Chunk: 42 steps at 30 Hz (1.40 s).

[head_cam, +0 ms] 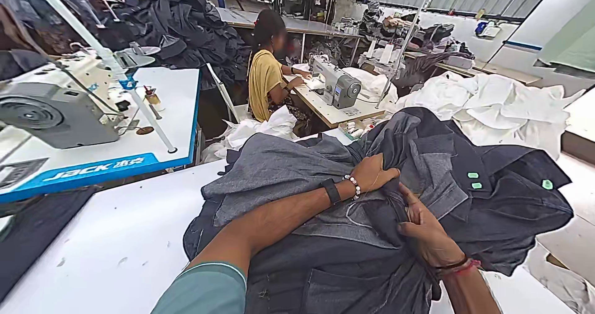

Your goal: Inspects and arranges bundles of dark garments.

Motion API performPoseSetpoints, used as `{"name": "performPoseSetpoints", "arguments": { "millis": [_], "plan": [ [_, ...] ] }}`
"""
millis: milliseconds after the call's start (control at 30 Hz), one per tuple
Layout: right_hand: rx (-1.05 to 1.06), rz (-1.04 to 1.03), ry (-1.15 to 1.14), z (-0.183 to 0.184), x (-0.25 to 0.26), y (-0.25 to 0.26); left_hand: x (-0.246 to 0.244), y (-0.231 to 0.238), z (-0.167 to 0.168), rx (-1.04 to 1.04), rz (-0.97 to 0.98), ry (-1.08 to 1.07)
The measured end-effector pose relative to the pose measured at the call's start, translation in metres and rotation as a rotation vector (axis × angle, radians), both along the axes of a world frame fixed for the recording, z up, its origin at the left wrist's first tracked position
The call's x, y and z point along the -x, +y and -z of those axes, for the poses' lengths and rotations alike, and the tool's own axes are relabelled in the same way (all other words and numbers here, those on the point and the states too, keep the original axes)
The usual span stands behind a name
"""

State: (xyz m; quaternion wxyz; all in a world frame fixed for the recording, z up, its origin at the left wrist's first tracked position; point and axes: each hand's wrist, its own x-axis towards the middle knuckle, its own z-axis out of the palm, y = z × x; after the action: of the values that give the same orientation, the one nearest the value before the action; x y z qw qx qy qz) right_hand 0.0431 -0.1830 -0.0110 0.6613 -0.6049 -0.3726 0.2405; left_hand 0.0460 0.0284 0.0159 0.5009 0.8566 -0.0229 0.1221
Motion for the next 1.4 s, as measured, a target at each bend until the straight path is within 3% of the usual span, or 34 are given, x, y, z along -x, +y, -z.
{"name": "performPoseSetpoints", "arguments": {
  "millis": [100, 167, 233, 333, 433, 533, 633, 733, 800, 900, 967, 1000, 1067, 1133, 1200, 1267, 1333, 1400],
  "plan": [
    [0.525, 0.329, -0.863, -0.011, 0.022, 0.015, -0.007, 0.010, 0.002, 0.043, -0.042, -0.014],
    [0.569, 0.522, -1.295, -0.011, 0.029, 0.018, -0.006, 0.012, -0.004, 0.054, -0.047, 0.013],
    [0.475, 0.610, -1.421, -0.010, 0.030, 0.018, 0.008, 0.009, -0.021, 0.084, -0.061, 0.100],
    [0.395, 0.588, -1.356, -0.012, 0.021, 0.027, 0.028, 0.003, -0.054, 0.114, -0.071, 0.305],
    [0.422, 0.624, -1.198, -0.028, 0.022, 0.055, -0.018, 0.014, -0.032, 0.111, -0.106, 0.271],
    [0.554, 0.718, -0.987, -0.040, 0.026, 0.080, -0.032, 0.020, -0.045, 0.209, -0.252, 0.251],
    [0.460, 0.722, -1.153, -0.042, 0.063, 0.078, -0.048, 0.031, -0.062, -0.017, -0.366, 0.141],
    [0.399, 0.592, -1.166, -0.018, 0.144, 0.019, -0.081, 0.047, -0.045, -0.113, -0.427, 0.156],
    [0.332, 0.512, -0.901, 0.015, 0.178, -0.033, -0.106, 0.052, -0.012, -0.021, -0.532, 0.216],
    [0.126, 0.647, -0.398, 0.052, 0.164, -0.078, -0.116, 0.055, 0.015, 0.064, -0.574, 0.261],
    [0.035, 0.883, -0.226, 0.059, 0.115, -0.085, -0.111, 0.059, 0.003, 0.270, -0.623, 0.111],
    [0.089, 0.965, -0.195, 0.064, 0.091, -0.086, -0.094, 0.058, 0.002, 0.396, -0.617, 0.000],
    [0.296, 1.070, -0.236, 0.082, 0.045, -0.071, -0.036, 0.042, -0.021, 0.619, -0.397, -0.273],
    [0.475, 1.111, -0.264, 0.101, 0.026, -0.058, 0.049, 0.003, -0.027, 0.594, -0.083, -0.347],
    [0.562, 1.142, -0.321, 0.115, 0.027, -0.055, 0.100, -0.043, -0.016, 0.380, 0.175, -0.359],
    [0.547, 1.137, -0.299, 0.122, 0.028, -0.065, 0.110, -0.071, -0.003, -0.091, 0.512, -0.408],
    [0.401, 1.111, -0.185, 0.112, 0.034, -0.076, 0.098, -0.072, -0.010, -0.459, 0.850, -0.381],
    [0.135, 1.088, 0.055, 0.108, 0.042, -0.088, 0.075, -0.049, -0.033, -0.514, 0.983, -0.352]
  ]
}}
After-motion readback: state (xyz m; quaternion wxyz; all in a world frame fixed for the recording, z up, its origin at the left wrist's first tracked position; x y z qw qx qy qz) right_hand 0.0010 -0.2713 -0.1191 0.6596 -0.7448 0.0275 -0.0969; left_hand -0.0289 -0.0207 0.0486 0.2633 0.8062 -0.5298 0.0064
